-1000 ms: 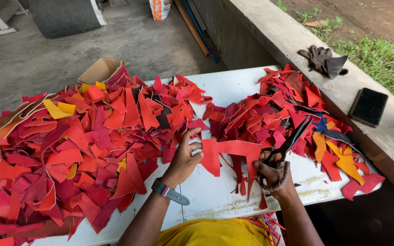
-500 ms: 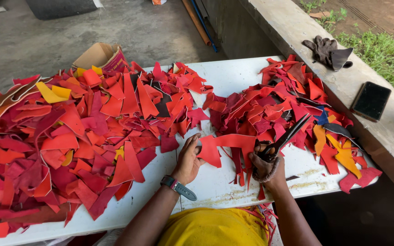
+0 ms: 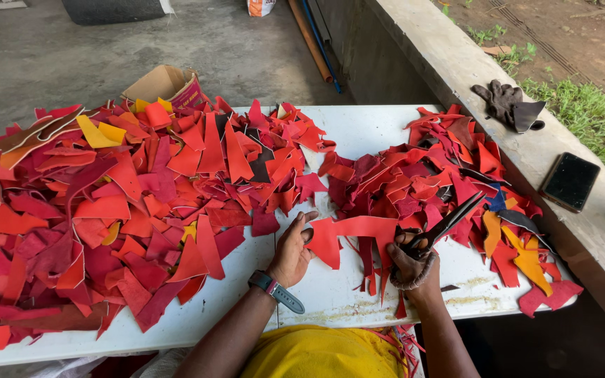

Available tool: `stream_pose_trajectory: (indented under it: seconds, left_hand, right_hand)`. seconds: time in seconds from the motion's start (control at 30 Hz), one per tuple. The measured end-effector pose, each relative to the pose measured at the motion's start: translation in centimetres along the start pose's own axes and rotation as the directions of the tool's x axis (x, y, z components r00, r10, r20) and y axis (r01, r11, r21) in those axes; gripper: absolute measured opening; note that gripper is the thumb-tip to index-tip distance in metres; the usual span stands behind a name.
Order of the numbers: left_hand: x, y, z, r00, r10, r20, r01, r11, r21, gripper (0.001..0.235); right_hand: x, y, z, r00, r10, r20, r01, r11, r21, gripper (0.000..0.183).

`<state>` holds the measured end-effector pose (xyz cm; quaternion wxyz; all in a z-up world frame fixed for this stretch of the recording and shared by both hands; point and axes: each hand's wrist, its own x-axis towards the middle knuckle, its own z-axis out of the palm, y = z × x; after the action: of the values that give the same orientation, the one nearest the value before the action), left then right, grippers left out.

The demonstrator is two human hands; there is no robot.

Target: The person uses shears to cut red and orange fabric pieces into smaller strips on a white table. The person repeatedly picks up fabric pieces, cuts them, and places the cut pieces back on the table.

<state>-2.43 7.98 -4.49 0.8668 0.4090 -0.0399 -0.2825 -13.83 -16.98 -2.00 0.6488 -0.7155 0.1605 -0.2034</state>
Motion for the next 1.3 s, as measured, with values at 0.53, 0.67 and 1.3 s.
stream_pose_trajectory:
  seconds: [0.53,0.67,1.3]
  left_hand:
    - [0.0,-0.2,-0.2,0.999,0.044,0.025,-0.044,0.999,0.020,0.045]
    - [-0.7,0.0,0.5,0.989,0.135,0.052,-0.144,0.953,0.267,0.058]
    - [-2.0,1.4,2.1,0.889,0.383,0.249,-0.449,0.628,0.635,0.058]
  right_hand:
    - [0.4,1.6,-0.2,1.000,-0.007,-0.029,0.012,0.984,0.176,0.021]
    - [0.5,1.9,-0.2,1.000,0.014,-0.024,-0.008,0.975,0.223,0.020]
    - [0.1,1.2,-0.1,0.998,0.034,-0.049,-0.026,0.988,0.153,0.020]
